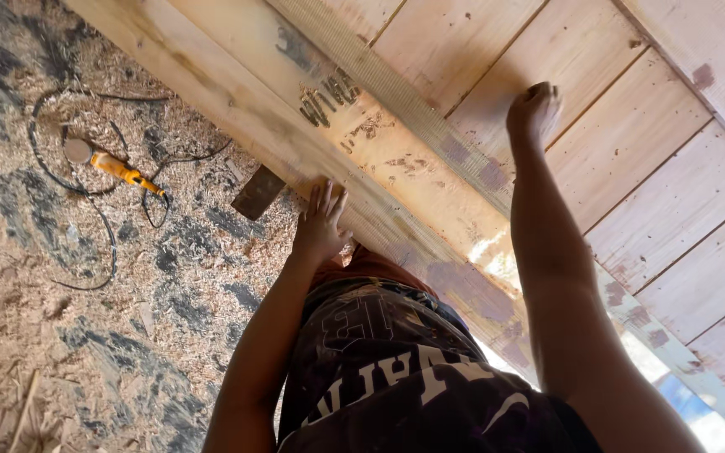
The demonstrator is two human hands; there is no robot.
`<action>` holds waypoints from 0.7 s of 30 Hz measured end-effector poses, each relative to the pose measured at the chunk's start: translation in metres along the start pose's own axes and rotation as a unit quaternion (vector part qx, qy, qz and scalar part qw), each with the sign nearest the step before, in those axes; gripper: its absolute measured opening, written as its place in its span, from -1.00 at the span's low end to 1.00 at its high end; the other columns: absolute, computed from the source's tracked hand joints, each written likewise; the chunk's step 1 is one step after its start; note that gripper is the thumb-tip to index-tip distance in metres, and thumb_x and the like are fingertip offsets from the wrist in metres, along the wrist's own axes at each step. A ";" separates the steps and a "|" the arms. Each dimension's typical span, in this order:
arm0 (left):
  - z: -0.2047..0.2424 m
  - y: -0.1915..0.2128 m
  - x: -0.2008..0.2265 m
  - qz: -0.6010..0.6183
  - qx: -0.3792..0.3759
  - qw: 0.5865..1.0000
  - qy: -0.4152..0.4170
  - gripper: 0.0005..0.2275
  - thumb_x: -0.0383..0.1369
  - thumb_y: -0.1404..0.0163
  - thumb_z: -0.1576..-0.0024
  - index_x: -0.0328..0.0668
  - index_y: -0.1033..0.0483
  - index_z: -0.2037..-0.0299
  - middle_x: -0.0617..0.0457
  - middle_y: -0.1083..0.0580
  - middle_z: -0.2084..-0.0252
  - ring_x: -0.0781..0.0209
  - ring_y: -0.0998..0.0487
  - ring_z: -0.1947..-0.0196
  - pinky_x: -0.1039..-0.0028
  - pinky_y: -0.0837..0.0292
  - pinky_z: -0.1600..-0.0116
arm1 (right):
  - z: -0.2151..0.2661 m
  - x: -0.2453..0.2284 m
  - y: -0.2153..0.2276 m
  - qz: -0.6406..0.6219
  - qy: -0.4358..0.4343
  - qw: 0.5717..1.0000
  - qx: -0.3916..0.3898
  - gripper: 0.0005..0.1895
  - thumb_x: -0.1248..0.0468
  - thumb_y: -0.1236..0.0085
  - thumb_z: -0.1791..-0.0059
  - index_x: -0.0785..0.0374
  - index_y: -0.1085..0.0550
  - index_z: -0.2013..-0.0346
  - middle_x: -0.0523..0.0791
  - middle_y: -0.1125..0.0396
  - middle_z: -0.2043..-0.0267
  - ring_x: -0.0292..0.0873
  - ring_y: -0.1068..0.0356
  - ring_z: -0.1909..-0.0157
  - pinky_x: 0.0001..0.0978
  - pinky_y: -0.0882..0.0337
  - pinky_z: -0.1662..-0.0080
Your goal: The person uses an angle grinder with a sanding disc to smooth the surface of a wooden door frame, then switches to a sanding block for manual sanding. The person works on the frame and the slats of the door, finishing by lifting the door to inspect the work.
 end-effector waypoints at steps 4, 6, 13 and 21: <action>0.000 -0.010 -0.002 -0.001 0.017 1.000 -0.001 -0.14 -0.05 -0.12 -0.11 0.24 0.17 -0.57 -0.04 0.30 -0.62 -0.15 0.31 -0.59 -0.25 -0.05 -0.42 | 0.077 -0.074 -0.035 -0.176 0.038 0.981 -0.070 -0.87 0.38 0.04 -0.11 0.35 -0.38 0.32 0.08 -0.30 0.44 0.02 -0.31 0.42 -0.09 -0.27 0.36; -0.004 -0.020 -0.004 -0.012 0.027 1.000 -0.008 -0.17 -0.06 -0.10 -0.12 0.18 0.14 -0.57 -0.08 0.30 -0.61 -0.16 0.31 -0.58 -0.24 -0.06 -0.41 | 0.141 -0.137 -0.048 -0.229 0.064 0.963 -0.127 -0.91 0.34 0.02 -0.12 0.33 -0.32 0.18 0.07 -0.25 0.26 0.02 -0.26 0.24 -0.09 -0.23 0.21; -0.014 -0.060 -0.023 -0.017 0.034 0.999 -0.029 -0.17 -0.04 -0.12 -0.11 0.13 0.08 -0.56 -0.08 0.27 -0.61 -0.15 0.26 -0.57 -0.22 -0.15 -0.36 | 0.342 -0.378 -0.032 -0.391 0.208 0.738 -0.509 -0.49 0.23 -0.06 -0.14 0.24 -0.13 -0.33 0.04 -0.07 -0.35 0.02 -0.08 -0.37 -0.07 -0.09 -0.31; 0.003 -0.012 -0.004 0.001 0.062 0.998 -0.029 -0.14 -0.04 -0.16 -0.08 0.10 0.05 -0.57 -0.08 0.24 -0.61 -0.17 0.23 -0.58 -0.18 -0.25 -0.33 | 0.152 -0.218 -0.007 0.076 0.204 0.920 -0.326 -0.01 -0.29 0.11 -0.13 0.26 0.24 -0.54 0.12 0.45 -0.63 0.13 0.44 -0.64 0.12 0.35 -0.51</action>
Point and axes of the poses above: each hand's wrist, its own z-axis away from the middle knuckle, its own y-axis out of the back of the hand, x = y × z, the point moved 9 cm from there along -z, towards the middle knuckle
